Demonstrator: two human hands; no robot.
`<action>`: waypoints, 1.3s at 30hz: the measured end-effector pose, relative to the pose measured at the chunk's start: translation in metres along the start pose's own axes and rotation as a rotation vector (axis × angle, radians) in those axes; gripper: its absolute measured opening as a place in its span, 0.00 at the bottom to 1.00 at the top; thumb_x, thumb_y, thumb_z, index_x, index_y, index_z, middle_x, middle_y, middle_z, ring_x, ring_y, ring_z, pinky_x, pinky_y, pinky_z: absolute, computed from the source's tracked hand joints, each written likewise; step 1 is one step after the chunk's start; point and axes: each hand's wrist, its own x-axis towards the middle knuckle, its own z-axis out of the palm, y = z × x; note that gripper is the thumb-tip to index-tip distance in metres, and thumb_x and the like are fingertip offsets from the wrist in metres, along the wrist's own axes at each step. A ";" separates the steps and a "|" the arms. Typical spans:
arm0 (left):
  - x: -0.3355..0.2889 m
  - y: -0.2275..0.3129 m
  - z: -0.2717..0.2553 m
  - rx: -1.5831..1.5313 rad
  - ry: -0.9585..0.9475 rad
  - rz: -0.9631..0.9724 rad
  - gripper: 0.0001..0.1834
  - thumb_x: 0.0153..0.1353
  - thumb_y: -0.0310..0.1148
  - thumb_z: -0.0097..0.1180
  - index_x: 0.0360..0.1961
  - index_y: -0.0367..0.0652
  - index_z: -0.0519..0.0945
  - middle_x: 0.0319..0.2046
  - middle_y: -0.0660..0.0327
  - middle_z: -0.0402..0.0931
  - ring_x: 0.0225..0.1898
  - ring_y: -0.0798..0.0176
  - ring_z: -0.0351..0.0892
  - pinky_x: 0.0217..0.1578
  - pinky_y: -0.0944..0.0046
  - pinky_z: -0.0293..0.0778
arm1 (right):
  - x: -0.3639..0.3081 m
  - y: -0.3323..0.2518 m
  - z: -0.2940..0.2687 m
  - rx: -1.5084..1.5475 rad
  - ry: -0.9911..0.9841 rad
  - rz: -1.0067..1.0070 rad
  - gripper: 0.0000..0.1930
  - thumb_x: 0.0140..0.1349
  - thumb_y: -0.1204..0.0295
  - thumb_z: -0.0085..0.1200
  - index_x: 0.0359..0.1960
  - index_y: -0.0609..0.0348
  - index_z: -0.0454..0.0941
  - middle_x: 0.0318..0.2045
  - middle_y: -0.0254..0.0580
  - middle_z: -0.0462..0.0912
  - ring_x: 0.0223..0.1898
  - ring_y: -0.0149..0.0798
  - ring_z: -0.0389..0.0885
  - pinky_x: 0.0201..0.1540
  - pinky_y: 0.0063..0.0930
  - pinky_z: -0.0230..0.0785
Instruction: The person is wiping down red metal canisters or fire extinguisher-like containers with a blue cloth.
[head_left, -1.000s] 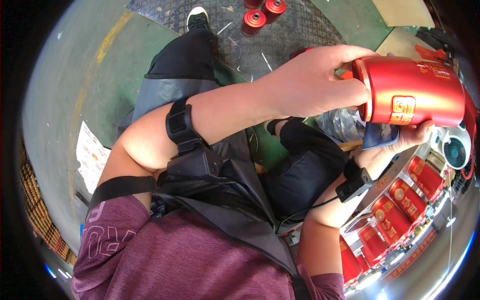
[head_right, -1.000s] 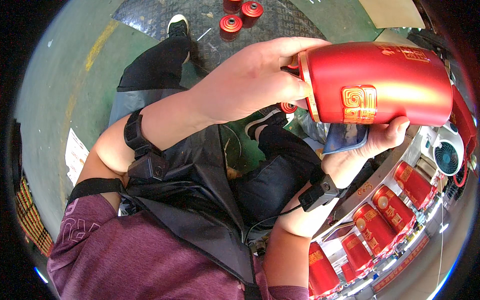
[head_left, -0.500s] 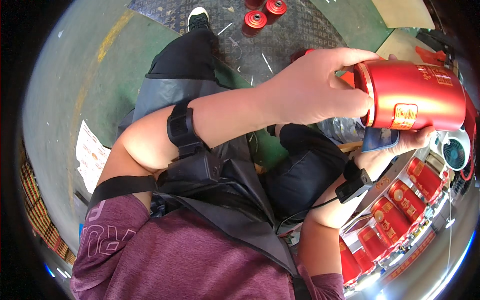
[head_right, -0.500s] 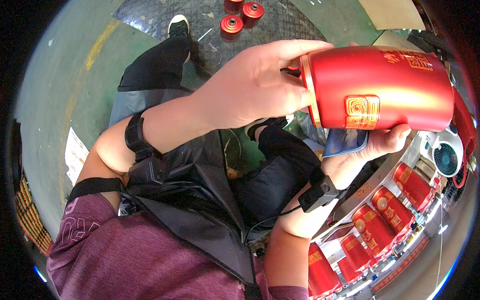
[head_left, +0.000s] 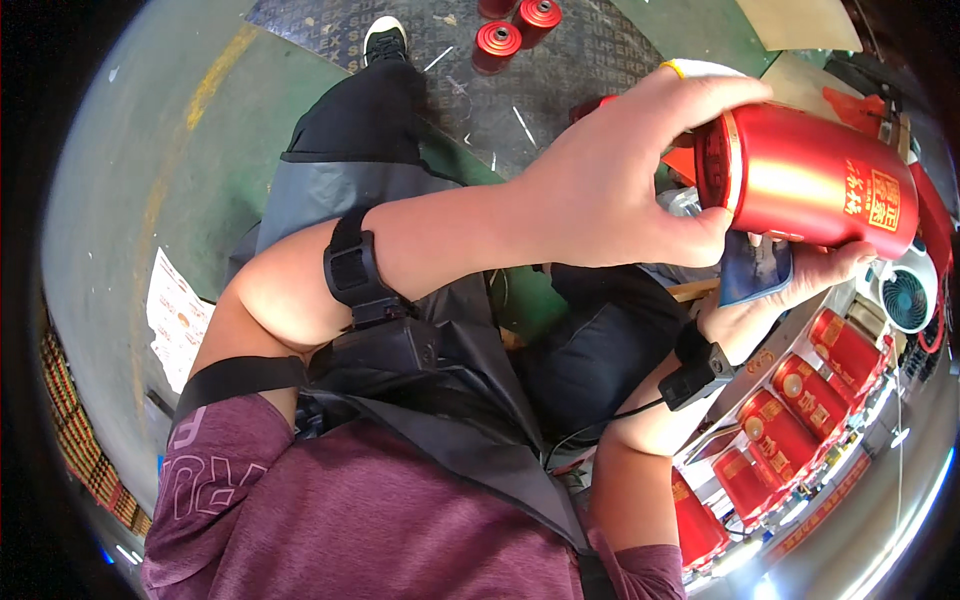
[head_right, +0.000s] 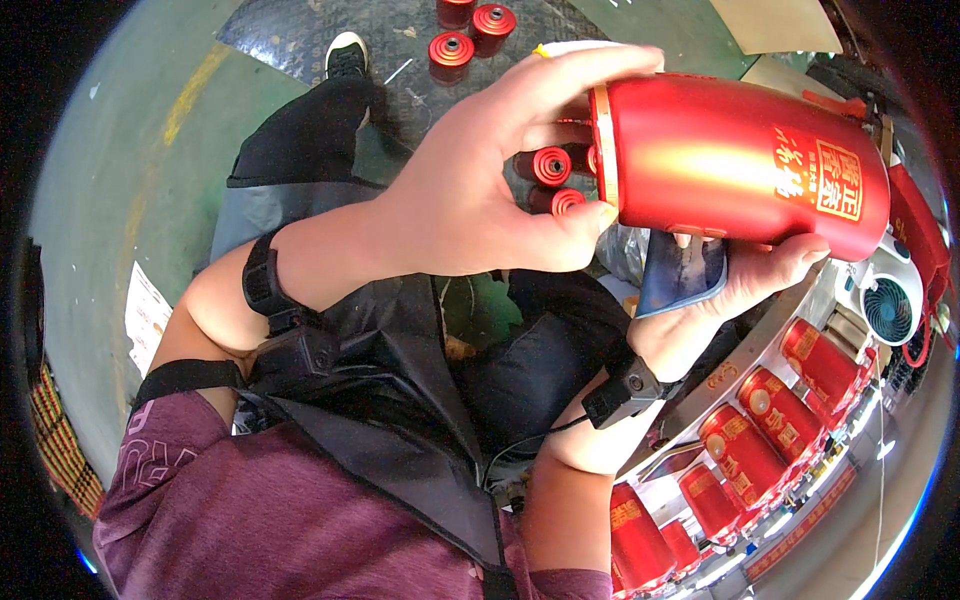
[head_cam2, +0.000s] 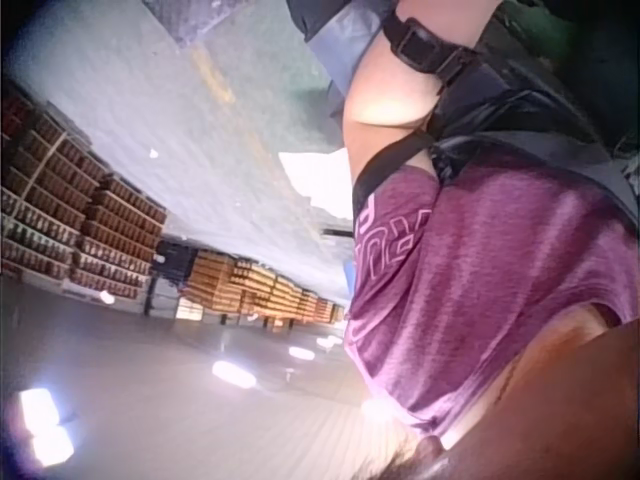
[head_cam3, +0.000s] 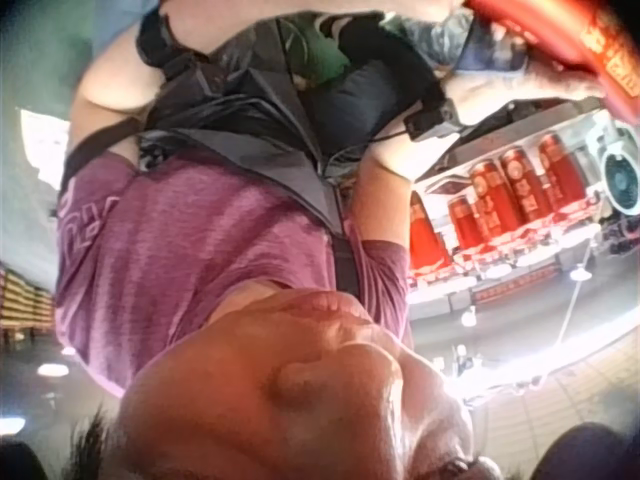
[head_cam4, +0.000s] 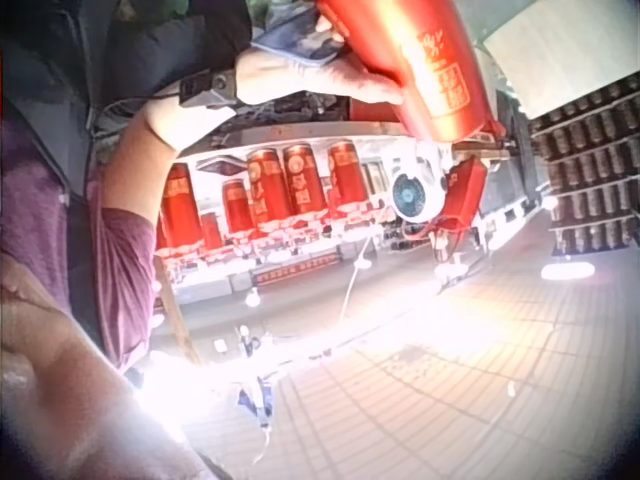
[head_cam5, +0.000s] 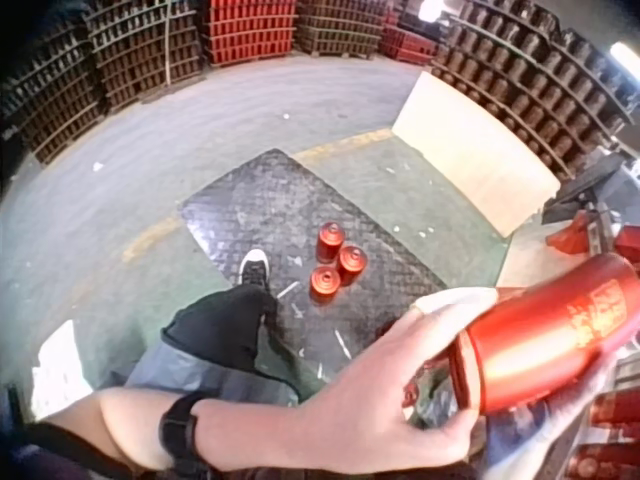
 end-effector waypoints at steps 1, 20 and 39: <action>0.001 0.000 0.001 -0.033 0.007 -0.017 0.38 0.49 0.31 0.68 0.63 0.37 0.69 0.53 0.52 0.72 0.55 0.54 0.76 0.57 0.59 0.73 | -0.001 0.000 0.000 0.003 -0.006 -0.009 0.46 0.54 0.35 0.61 0.65 0.55 0.67 0.58 0.44 0.76 0.57 0.44 0.77 0.61 0.47 0.72; 0.002 0.022 -0.005 -0.542 -0.151 -0.461 0.40 0.56 0.23 0.62 0.70 0.38 0.60 0.55 0.56 0.75 0.57 0.63 0.75 0.56 0.58 0.76 | -0.002 0.009 -0.002 0.142 -0.141 -0.036 0.57 0.47 0.28 0.60 0.70 0.56 0.59 0.66 0.62 0.65 0.64 0.62 0.69 0.67 0.61 0.65; 0.005 0.010 -0.003 -0.116 -0.045 -0.116 0.38 0.50 0.32 0.67 0.65 0.44 0.69 0.57 0.56 0.71 0.58 0.56 0.74 0.54 0.55 0.77 | 0.002 -0.002 0.000 0.199 -0.045 0.030 0.46 0.52 0.35 0.63 0.66 0.52 0.67 0.61 0.43 0.74 0.62 0.47 0.73 0.66 0.51 0.67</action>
